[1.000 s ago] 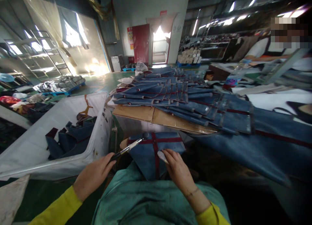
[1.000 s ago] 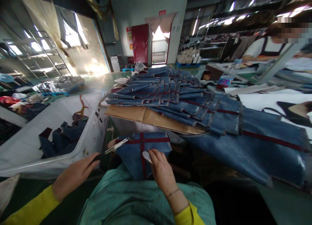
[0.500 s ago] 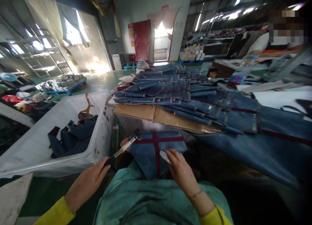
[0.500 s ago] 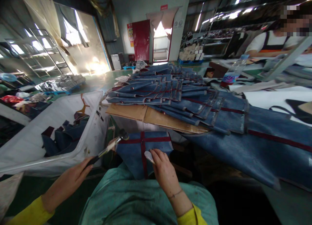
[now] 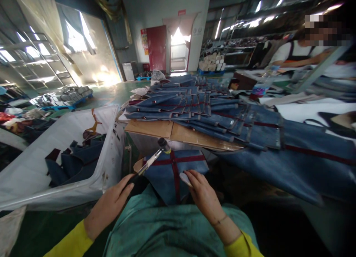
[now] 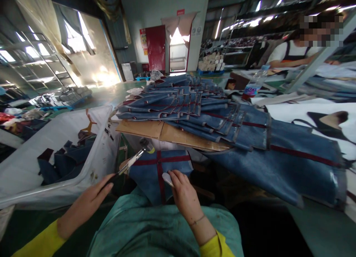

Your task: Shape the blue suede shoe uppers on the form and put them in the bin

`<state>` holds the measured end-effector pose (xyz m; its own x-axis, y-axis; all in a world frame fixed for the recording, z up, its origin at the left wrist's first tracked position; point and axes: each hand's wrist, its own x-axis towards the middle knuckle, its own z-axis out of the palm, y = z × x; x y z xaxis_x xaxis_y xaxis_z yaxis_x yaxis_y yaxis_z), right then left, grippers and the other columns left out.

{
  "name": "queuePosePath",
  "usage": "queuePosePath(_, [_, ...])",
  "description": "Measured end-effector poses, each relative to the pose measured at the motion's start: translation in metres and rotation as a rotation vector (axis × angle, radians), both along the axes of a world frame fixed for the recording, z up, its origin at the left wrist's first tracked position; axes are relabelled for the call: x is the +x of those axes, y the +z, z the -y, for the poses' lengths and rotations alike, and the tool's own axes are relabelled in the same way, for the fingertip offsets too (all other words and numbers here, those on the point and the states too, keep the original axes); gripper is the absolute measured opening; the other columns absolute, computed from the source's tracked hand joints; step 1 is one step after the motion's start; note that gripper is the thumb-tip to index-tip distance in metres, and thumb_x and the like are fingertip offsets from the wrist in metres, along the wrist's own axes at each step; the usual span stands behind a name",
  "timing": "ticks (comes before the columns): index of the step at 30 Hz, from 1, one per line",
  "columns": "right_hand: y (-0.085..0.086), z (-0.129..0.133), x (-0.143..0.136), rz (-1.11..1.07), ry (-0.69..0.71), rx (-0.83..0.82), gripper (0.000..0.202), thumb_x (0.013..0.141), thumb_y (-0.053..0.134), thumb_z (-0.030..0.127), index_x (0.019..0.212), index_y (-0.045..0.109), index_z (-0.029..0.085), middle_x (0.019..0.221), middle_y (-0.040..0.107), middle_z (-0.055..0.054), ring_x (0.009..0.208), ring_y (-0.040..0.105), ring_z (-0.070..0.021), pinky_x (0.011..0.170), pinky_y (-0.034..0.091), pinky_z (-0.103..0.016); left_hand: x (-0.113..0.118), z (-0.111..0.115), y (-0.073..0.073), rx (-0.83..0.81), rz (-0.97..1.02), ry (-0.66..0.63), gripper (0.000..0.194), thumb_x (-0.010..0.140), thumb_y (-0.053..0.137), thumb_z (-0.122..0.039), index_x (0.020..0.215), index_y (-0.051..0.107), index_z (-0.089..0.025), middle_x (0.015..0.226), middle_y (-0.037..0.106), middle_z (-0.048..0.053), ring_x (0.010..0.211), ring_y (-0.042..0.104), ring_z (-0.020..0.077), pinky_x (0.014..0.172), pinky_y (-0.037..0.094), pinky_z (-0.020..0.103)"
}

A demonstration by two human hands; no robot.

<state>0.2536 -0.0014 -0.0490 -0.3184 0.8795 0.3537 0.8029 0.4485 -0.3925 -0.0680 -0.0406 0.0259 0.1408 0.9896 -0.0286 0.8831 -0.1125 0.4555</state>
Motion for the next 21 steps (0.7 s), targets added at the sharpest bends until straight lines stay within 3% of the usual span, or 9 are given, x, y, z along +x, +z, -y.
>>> queuePosePath(6, [0.000,0.003,0.002,-0.011,-0.003,-0.008,0.049,0.082,0.042,0.006,0.129,0.046,0.019,0.125,0.051,-0.009,0.111,0.048,-0.0187,0.097,0.045,-0.035,0.012,-0.011,0.004,-0.086,-0.063,-0.116,0.041,0.093,0.036,-0.042,0.128,0.049,-0.025,0.117,0.064,0.001,0.105,0.063,0.0193,0.092,0.049,0.031])
queuePosePath(10, [-0.002,0.003,0.004,-0.021,-0.005,-0.014,0.050,0.081,0.043,0.006,0.129,0.046,0.019,0.126,0.050,-0.009,0.113,0.047,-0.0194,0.099,0.044,-0.036,0.012,-0.017,0.011,-0.023,-0.009,-0.062,0.046,0.094,0.033,-0.043,0.135,0.041,-0.024,0.130,0.056,0.003,0.117,0.054,0.0190,0.099,0.042,0.032])
queuePosePath(15, [-0.001,0.002,0.004,-0.028,-0.007,-0.025,0.051,0.080,0.042,0.004,0.129,0.047,0.018,0.125,0.050,-0.009,0.112,0.047,-0.0199,0.098,0.044,-0.036,0.015,-0.021,0.008,-0.143,-0.057,-0.101,0.046,0.093,0.035,-0.044,0.131,0.047,-0.022,0.123,0.061,0.004,0.111,0.058,0.0215,0.099,0.042,0.035])
queuePosePath(18, [0.000,0.002,0.004,-0.027,-0.007,-0.024,0.050,0.081,0.042,0.005,0.129,0.047,0.019,0.125,0.050,-0.009,0.112,0.048,-0.0200,0.099,0.044,-0.036,0.020,-0.023,0.009,-0.093,0.004,-0.088,0.047,0.093,0.032,-0.046,0.135,0.042,-0.025,0.131,0.054,0.002,0.118,0.053,0.0195,0.100,0.042,0.032])
queuePosePath(21, [0.001,0.003,0.005,-0.026,-0.009,-0.017,0.049,0.081,0.042,0.006,0.129,0.047,0.018,0.126,0.050,-0.009,0.112,0.048,-0.0204,0.098,0.045,-0.036,0.026,-0.024,0.011,-0.112,-0.002,-0.116,0.047,0.094,0.032,-0.044,0.136,0.040,-0.025,0.126,0.059,0.003,0.111,0.059,0.0204,0.093,0.046,0.033])
